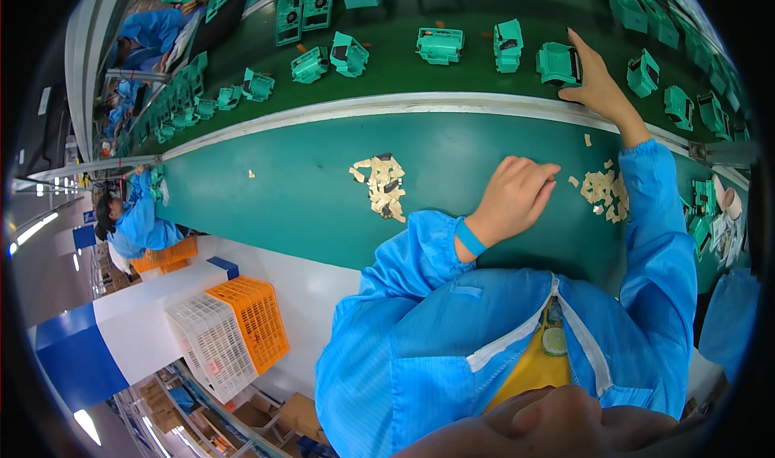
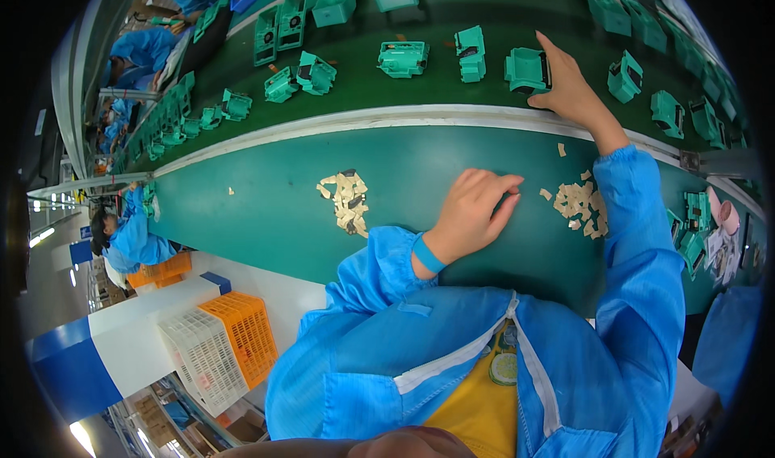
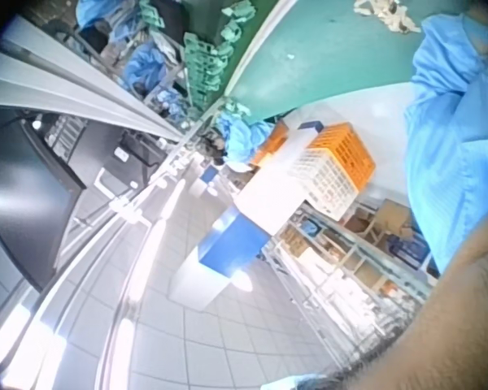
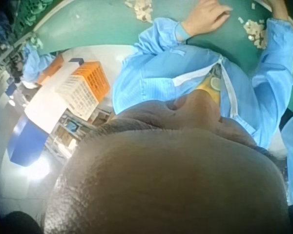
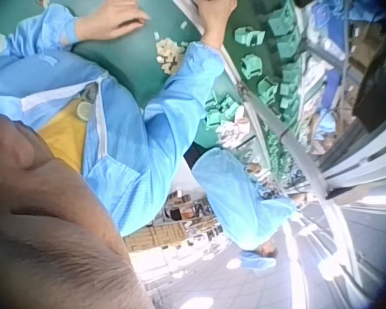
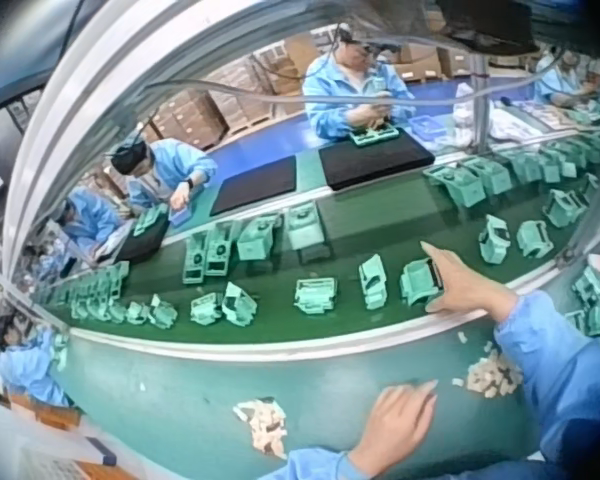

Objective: The person assembles green plastic electronic housing components by hand, inserting small beige internal components into the plastic parts.

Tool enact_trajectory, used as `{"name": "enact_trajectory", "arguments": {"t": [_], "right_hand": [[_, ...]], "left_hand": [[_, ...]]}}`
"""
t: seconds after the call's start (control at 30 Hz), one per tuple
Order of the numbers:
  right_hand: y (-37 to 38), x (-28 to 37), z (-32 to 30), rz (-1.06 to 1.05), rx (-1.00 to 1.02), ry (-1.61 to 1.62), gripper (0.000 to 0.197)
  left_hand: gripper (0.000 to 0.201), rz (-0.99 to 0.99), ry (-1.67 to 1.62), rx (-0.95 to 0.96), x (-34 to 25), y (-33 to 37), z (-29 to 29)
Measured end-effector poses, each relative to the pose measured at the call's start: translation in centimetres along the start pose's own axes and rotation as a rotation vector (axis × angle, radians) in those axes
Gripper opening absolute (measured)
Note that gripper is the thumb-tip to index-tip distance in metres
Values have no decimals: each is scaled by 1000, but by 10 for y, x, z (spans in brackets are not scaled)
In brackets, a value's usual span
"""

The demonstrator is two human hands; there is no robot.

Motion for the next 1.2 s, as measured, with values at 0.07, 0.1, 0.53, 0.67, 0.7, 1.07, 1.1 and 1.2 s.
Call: {"name": "enact_trajectory", "arguments": {"t": [0.07,0.1,0.53,0.67,0.7,1.07,1.1,1.2], "right_hand": [[11,-6,1,26,17,67,113],[15,-3,3,50,39,145,116],[-79,102,2,78,183,203,112],[-101,119,6,42,194,177,112],[-108,120,8,44,214,181,112],[-145,16,-61,239,-279,98,108],[-141,0,-69,285,-305,147,107],[-134,-36,-76,251,-275,-91,108]], "left_hand": [[25,-9,-24,-5,1,0,-2],[25,-12,-26,-22,1,0,-3],[77,-453,558,-494,138,93,-61],[85,-598,417,-448,185,86,-68],[85,-596,420,-445,182,85,-71],[77,-426,264,-95,26,-12,-35],[77,-386,130,30,13,-22,-23],[76,-392,12,165,-2,-44,3]]}}
Point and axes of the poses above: each hand's wrist, its own y-axis towards the middle knuckle, its own z-axis out of the palm, x = y × z, the point moved 6 cm from there along y, towards the middle knuckle, and after that the axes turned 6 degrees about -z, right-handed, at the moved point
